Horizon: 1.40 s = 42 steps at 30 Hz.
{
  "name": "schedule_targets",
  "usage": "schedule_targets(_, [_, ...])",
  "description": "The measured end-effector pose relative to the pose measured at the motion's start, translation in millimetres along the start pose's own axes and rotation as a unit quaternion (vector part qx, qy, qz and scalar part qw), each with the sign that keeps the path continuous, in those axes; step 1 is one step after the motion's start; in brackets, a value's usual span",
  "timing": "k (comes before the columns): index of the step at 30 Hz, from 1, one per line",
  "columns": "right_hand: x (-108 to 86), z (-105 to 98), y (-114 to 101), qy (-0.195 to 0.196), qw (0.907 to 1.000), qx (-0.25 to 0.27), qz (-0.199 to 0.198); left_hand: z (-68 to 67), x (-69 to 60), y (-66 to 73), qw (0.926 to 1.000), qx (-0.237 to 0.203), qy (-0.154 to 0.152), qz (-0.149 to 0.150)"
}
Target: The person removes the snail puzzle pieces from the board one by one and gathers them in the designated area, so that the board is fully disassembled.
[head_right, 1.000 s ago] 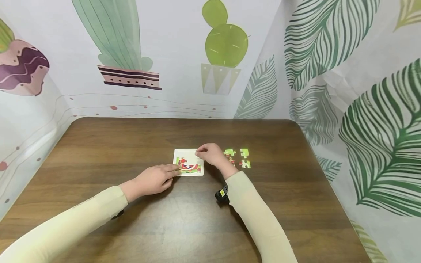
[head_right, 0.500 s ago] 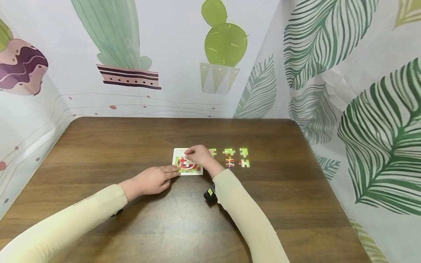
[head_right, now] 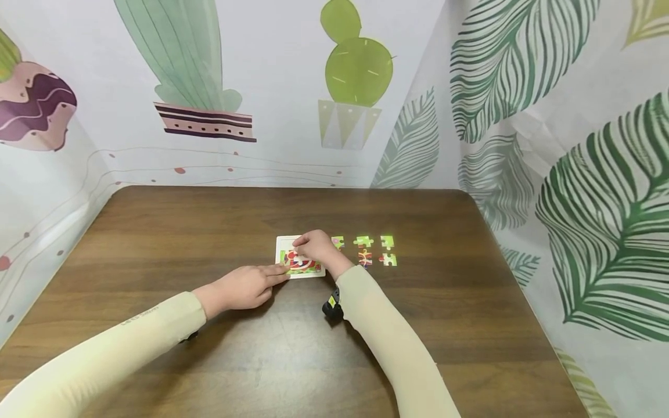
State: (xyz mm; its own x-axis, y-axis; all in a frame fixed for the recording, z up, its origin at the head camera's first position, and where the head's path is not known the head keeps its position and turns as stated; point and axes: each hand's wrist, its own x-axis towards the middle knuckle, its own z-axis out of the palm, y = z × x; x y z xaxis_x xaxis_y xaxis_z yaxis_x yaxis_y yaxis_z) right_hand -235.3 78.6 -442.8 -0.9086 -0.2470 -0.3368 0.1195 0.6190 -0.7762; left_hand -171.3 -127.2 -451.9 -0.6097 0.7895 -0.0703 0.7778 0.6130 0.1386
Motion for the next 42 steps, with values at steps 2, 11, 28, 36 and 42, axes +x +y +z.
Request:
schedule_targets(2, [0.6,0.0,0.0,0.0,1.0,0.007,0.003,-2.1,1.3,-0.9,1.0,-0.005,-0.005,-0.003])
schedule_targets(11, [-0.1,1.8,-6.0,0.019,0.9997,-0.013,0.008,-5.8,2.4,-2.8,0.9998,-0.008,-0.016,-0.008])
schedule_targets(28, [8.8,4.9,-10.2,0.009,0.9995,0.017,0.026,-2.5,-2.1,-3.0,1.0,0.002,0.008,0.002])
schedule_targets(36, [10.1,5.9,-12.1,0.011,0.9995,-0.009,0.028,0.4,-3.8,-3.8,0.9999,0.007,0.009,0.005])
schedule_targets(42, [10.8,5.7,-11.8,0.013,0.9994,-0.007,0.032,-0.5,-4.1,-3.4,0.9999,0.008,0.012,0.003])
